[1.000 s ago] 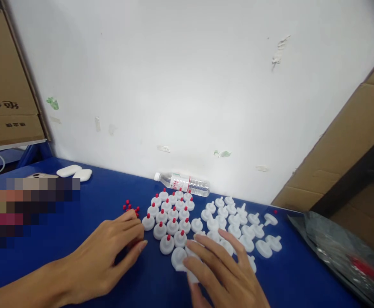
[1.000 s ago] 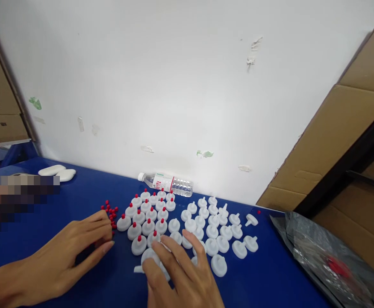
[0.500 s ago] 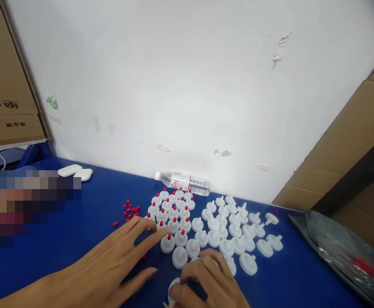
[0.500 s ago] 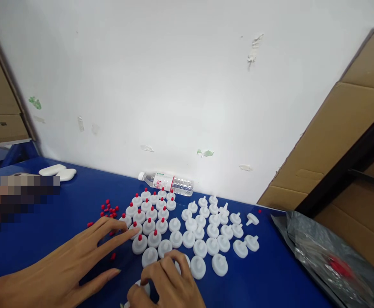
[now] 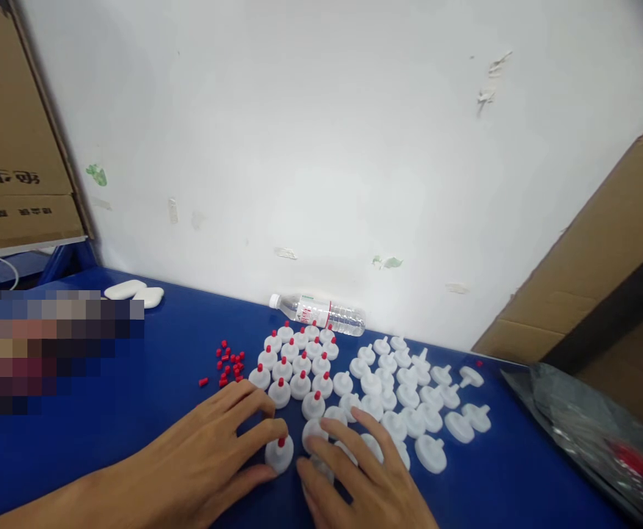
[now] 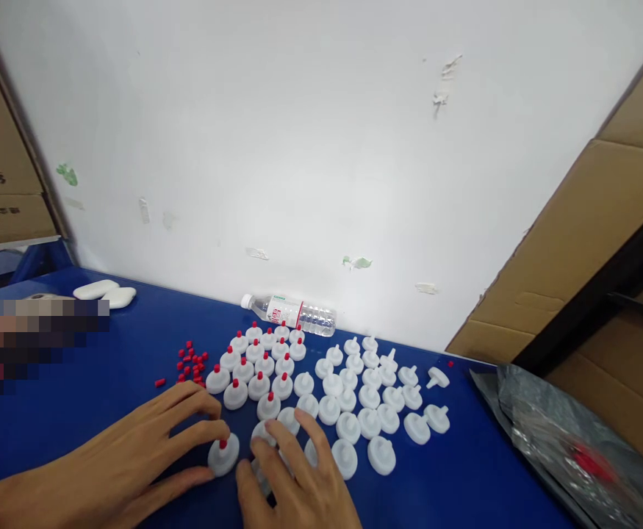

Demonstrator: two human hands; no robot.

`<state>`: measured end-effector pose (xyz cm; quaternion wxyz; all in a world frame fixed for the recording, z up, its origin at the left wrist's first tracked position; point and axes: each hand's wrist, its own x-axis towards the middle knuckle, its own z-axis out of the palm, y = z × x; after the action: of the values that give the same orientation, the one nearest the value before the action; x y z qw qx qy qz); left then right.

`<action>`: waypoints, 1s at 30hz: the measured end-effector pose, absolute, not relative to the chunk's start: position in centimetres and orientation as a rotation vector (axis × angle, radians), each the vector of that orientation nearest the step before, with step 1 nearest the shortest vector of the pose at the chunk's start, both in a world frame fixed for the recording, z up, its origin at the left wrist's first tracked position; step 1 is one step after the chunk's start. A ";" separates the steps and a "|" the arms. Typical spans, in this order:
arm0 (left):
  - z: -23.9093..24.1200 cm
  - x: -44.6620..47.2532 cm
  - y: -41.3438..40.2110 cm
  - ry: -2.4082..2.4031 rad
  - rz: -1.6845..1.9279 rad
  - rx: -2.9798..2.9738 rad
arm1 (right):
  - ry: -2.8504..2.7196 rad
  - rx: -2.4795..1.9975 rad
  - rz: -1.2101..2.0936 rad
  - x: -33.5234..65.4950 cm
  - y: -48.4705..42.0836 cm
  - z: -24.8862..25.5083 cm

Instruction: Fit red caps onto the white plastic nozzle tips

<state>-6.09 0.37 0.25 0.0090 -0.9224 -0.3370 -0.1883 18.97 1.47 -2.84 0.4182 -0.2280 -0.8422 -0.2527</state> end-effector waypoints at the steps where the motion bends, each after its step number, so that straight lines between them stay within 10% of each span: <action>1: 0.2 -6.0 0.5 -1.034 -0.601 -2.903 | -2.118 -0.594 -0.630 19.1 1.6 -3.0; 30: 0.9 -6.2 -1.0 -1.015 -0.851 -2.972 | -1.948 -0.565 -0.681 18.0 0.3 -3.8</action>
<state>-6.18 -0.97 0.95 -0.0563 -0.9120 -0.3114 -0.2611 17.97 0.31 -3.80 0.4801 -0.2318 -0.7986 -0.2792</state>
